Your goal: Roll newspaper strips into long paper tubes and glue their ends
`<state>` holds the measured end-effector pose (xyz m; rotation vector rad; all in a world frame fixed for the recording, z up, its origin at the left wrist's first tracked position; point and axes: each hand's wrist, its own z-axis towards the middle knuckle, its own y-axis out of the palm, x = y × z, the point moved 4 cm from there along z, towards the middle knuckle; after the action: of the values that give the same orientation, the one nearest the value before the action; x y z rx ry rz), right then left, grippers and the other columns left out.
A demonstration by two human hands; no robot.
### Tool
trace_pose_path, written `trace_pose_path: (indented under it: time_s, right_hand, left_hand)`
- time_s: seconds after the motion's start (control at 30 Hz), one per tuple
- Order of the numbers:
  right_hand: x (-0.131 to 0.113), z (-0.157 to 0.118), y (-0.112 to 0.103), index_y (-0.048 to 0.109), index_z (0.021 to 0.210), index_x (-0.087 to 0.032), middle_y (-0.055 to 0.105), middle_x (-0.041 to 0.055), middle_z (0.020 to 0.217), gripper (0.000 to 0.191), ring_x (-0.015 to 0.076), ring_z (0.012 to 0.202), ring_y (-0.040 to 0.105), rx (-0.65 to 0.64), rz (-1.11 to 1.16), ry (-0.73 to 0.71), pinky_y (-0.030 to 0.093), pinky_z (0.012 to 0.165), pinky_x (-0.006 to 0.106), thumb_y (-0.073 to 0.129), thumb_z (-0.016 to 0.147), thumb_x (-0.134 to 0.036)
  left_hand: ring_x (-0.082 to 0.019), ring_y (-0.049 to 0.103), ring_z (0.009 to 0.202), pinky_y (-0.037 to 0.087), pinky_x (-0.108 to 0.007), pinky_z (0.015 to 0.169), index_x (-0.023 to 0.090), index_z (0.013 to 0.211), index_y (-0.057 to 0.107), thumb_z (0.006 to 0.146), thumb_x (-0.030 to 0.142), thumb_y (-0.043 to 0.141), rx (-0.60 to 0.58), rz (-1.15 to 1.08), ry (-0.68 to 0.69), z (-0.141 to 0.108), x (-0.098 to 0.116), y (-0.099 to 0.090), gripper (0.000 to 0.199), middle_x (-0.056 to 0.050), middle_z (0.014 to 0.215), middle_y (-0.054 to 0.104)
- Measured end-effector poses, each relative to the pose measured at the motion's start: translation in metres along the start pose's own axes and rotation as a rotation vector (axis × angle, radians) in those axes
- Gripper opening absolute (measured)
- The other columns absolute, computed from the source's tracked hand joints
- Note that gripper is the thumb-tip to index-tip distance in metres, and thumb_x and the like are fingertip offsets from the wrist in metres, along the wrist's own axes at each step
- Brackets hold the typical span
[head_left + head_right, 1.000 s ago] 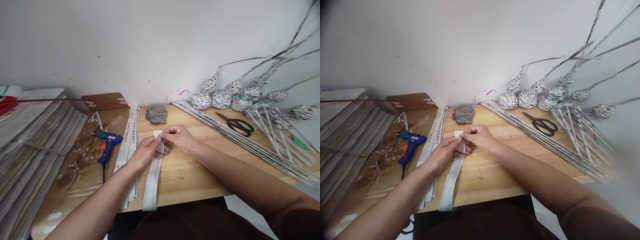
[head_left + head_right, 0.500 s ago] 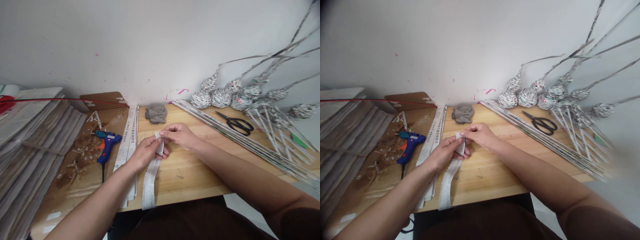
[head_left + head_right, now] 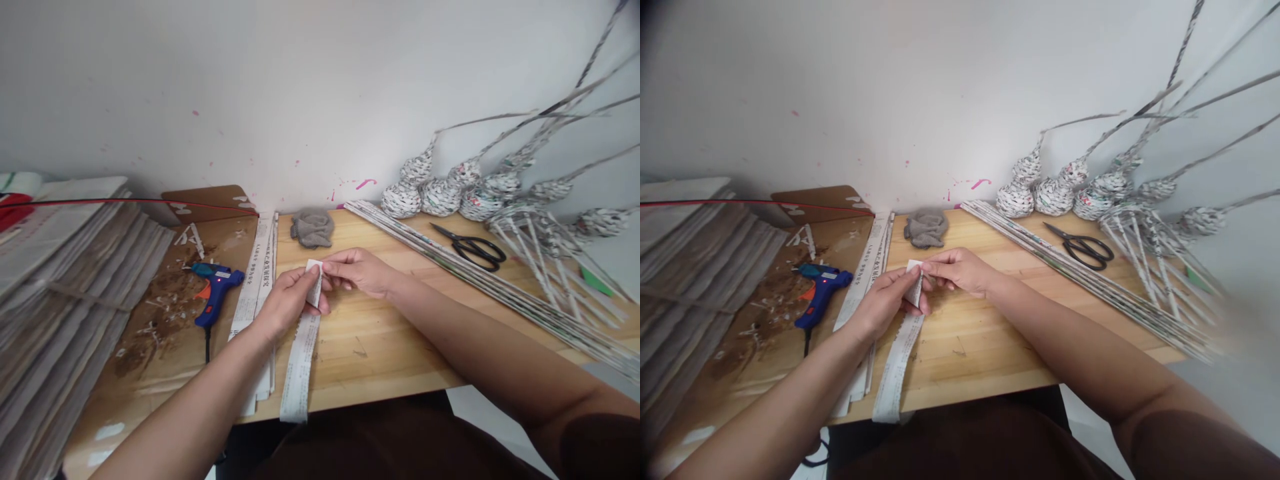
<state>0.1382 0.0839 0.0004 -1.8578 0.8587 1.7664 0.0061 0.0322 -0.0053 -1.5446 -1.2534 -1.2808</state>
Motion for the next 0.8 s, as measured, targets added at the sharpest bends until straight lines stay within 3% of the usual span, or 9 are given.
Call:
trace_pose_path:
  time_s: [0.27,0.47,0.53,0.67,0.8]
  right_hand:
    - [0.004,0.002,0.000,0.073,0.092,-0.013,0.059,-0.0006,0.061,0.033,0.0057,0.048,0.042,0.142,-0.067,-0.053,0.027,0.045,0.021,0.067,0.077,-0.042]
    - [0.006,0.004,-0.005,0.071,0.089,-0.012,0.059,0.0002,0.061,0.031,0.0084,0.052,0.048,0.173,-0.077,-0.056,0.035,0.049,0.022,0.063,0.080,-0.041]
    - [0.005,0.004,-0.004,0.070,0.089,-0.011,0.058,-0.0004,0.060,0.030,0.0082,0.052,0.048,0.163,-0.046,-0.032,0.035,0.049,0.021,0.063,0.079,-0.039]
    - [-0.001,0.002,-0.001,0.068,0.084,-0.011,0.055,-0.0024,0.056,0.027,0.0056,0.046,0.040,0.182,-0.030,0.030,0.029,0.043,0.020,0.062,0.079,-0.037]
    - [0.000,0.001,0.000,0.066,0.079,-0.010,0.050,-0.0042,0.051,0.029,0.0050,0.044,0.036,0.220,-0.032,0.027,0.025,0.042,0.020,0.062,0.078,-0.039]
  left_hand:
    - [-0.013,0.059,0.054,0.047,-0.020,0.051,0.014,0.085,0.061,0.087,0.050,0.049,0.032,0.105,0.009,0.002,-0.002,-0.001,0.038,-0.003,0.056,0.065]
    - [-0.021,0.069,0.082,0.050,-0.019,0.049,0.013,0.098,0.063,0.084,0.033,0.060,-0.045,-0.136,-0.171,0.004,-0.007,-0.001,0.025,-0.012,0.090,0.071]
    - [-0.022,0.068,0.088,0.053,-0.020,0.055,0.011,0.100,0.065,0.084,0.029,0.060,-0.064,-0.201,-0.195,0.004,-0.008,-0.001,0.024,-0.014,0.098,0.070]
    - [-0.018,0.069,0.082,0.056,-0.027,0.072,0.011,0.099,0.066,0.086,0.027,0.058,-0.072,-0.255,-0.172,0.004,-0.010,0.000,0.022,-0.013,0.096,0.071]
    - [-0.017,0.069,0.075,0.055,-0.027,0.069,0.012,0.097,0.066,0.087,0.034,0.056,-0.025,-0.203,-0.148,0.005,-0.013,0.000,0.026,-0.011,0.088,0.072]
